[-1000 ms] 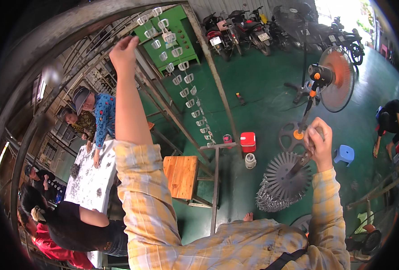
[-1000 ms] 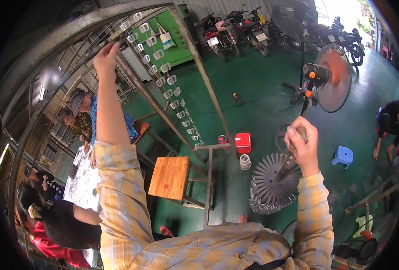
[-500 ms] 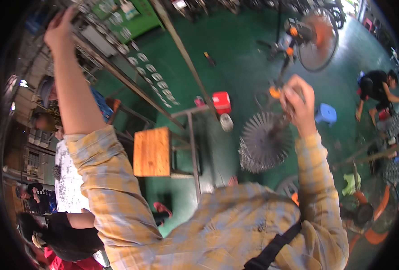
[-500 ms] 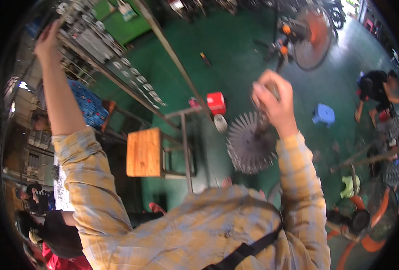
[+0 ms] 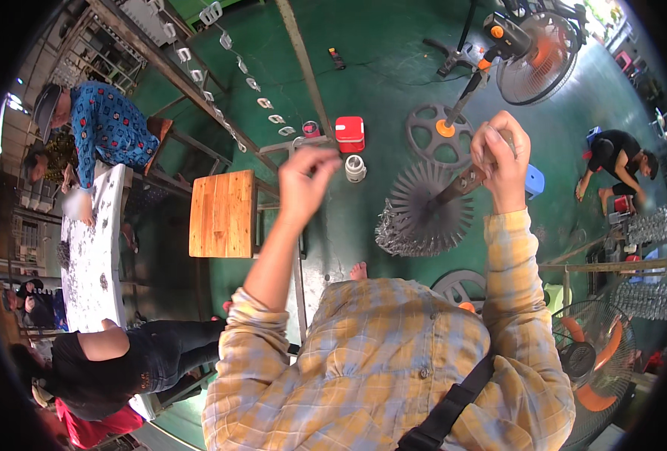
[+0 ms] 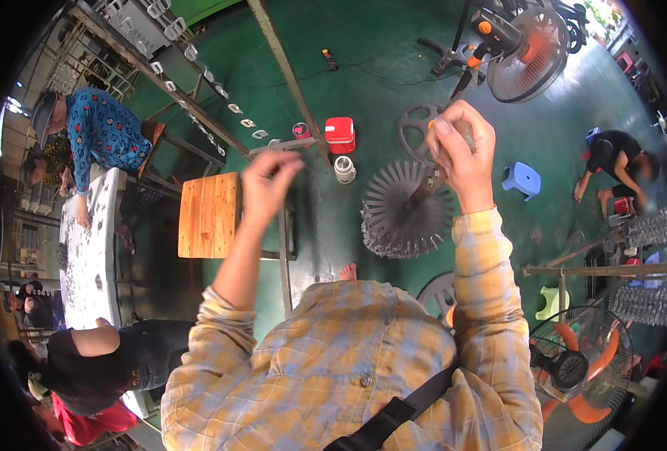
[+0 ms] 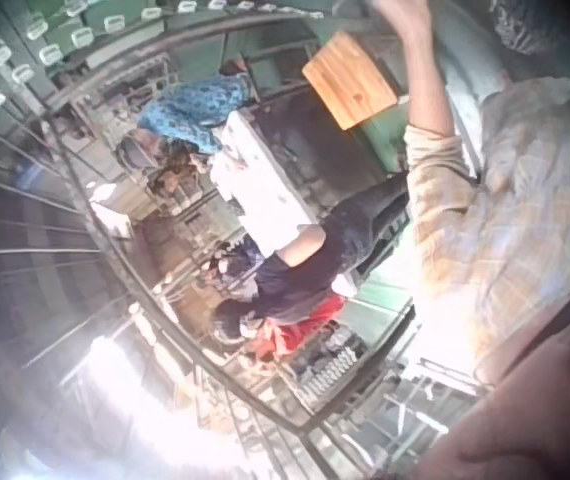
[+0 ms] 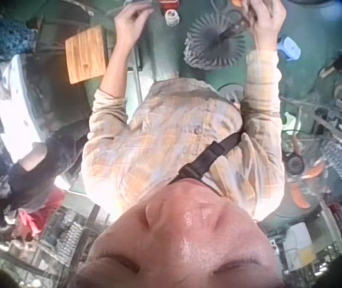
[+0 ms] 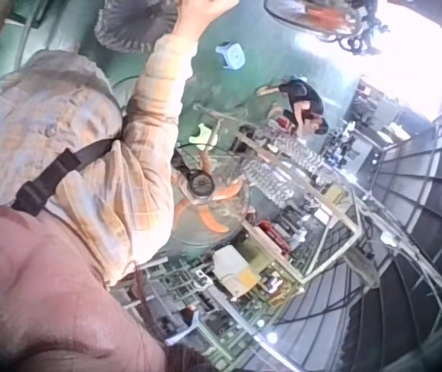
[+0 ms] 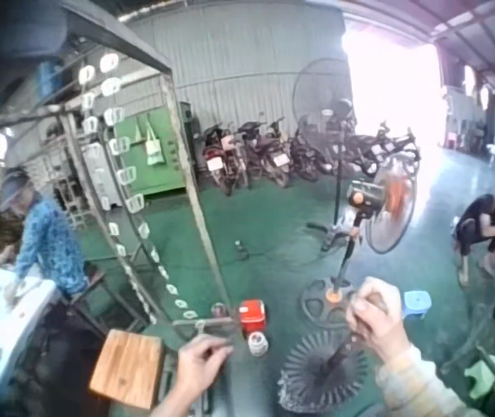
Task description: The person hangs small metal components onto a vertical rack and a rotating circular rack by hand.
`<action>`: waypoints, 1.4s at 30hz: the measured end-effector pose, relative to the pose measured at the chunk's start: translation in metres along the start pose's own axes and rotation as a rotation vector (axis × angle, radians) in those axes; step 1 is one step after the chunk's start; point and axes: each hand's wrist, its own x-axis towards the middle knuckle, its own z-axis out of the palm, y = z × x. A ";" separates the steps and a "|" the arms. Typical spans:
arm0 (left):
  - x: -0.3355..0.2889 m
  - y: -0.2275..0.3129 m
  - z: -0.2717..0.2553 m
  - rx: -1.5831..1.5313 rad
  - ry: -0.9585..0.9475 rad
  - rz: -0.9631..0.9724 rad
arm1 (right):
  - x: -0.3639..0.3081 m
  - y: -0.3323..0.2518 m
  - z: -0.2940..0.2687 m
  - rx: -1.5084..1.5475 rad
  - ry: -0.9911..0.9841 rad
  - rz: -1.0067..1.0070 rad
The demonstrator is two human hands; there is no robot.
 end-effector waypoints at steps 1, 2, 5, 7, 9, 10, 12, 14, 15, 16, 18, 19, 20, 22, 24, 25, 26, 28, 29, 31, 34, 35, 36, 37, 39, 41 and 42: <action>-0.014 -0.015 0.015 -0.036 -0.057 -0.078 | -0.001 0.000 -0.001 -0.005 -0.005 -0.013; -0.027 -0.029 0.026 -0.031 -0.110 -0.136 | -0.001 0.002 -0.002 -0.006 -0.016 -0.008; -0.054 -0.055 0.058 -0.013 -0.225 -0.276 | -0.001 0.003 -0.006 -0.002 -0.007 -0.007; -0.063 -0.068 0.072 0.013 -0.262 -0.311 | -0.001 0.003 -0.007 0.012 -0.002 0.019; -0.070 -0.082 0.083 0.080 -0.339 -0.309 | 0.000 0.002 -0.006 0.028 -0.012 0.014; -0.073 -0.087 0.088 0.081 -0.335 -0.312 | 0.000 0.001 -0.005 0.042 -0.016 0.009; -0.076 -0.093 0.095 0.105 -0.376 -0.279 | -0.001 0.001 -0.004 0.048 -0.023 0.019; -0.079 -0.093 0.102 0.110 -0.407 -0.353 | -0.001 0.000 -0.004 0.057 -0.030 0.028; -0.082 -0.095 0.106 0.115 -0.428 -0.311 | -0.001 -0.001 -0.004 0.055 -0.019 0.028; -0.085 -0.097 0.109 0.120 -0.450 -0.268 | -0.001 -0.001 -0.004 0.054 -0.007 0.028; -0.089 -0.102 0.117 0.118 -0.473 -0.301 | -0.001 0.000 -0.007 0.061 -0.032 0.029; -0.090 -0.106 0.120 0.116 -0.487 -0.266 | -0.001 0.000 -0.007 0.063 -0.043 0.023; -0.091 -0.110 0.122 0.115 -0.501 -0.229 | -0.001 0.000 -0.006 0.064 -0.052 0.017; -0.087 -0.112 0.123 0.076 -0.542 -0.206 | -0.001 0.000 -0.006 0.055 -0.063 0.016; -0.085 -0.113 0.124 0.040 -0.584 -0.181 | -0.001 0.000 -0.006 0.048 -0.072 0.012; -0.086 -0.115 0.124 0.042 -0.608 -0.183 | -0.002 -0.001 -0.006 0.046 -0.079 0.010; -0.086 -0.116 0.124 0.044 -0.632 -0.186 | -0.002 -0.001 -0.006 0.043 -0.087 0.008; -0.086 -0.114 0.123 0.054 -0.633 -0.168 | -0.002 -0.002 -0.007 0.042 -0.082 0.016; -0.087 -0.113 0.122 0.064 -0.632 -0.152 | -0.002 -0.002 -0.008 0.042 -0.078 0.024; -0.086 -0.109 0.119 0.064 -0.619 -0.119 | -0.002 -0.003 -0.008 0.036 -0.072 0.029; -0.087 -0.105 0.119 0.049 -0.554 -0.086 | -0.003 -0.003 -0.010 0.035 -0.063 0.034; -0.088 -0.104 0.120 0.032 -0.502 -0.085 | -0.003 -0.004 -0.011 0.037 -0.058 0.035; -0.088 -0.104 0.118 0.033 -0.499 -0.088 | -0.002 -0.003 -0.011 0.039 -0.061 0.037; -0.088 -0.104 0.117 0.032 -0.440 -0.110 | -0.001 -0.002 -0.011 0.047 -0.061 0.047; -0.088 -0.103 0.112 0.038 -0.376 -0.130 | 0.000 -0.001 -0.012 0.060 -0.066 0.055; -0.089 -0.102 0.101 -0.025 -0.219 -0.226 | 0.000 0.000 -0.013 0.058 -0.067 0.060; -0.089 -0.101 0.092 -0.012 -0.206 -0.228 | 0.001 0.001 -0.011 0.071 -0.080 0.058</action>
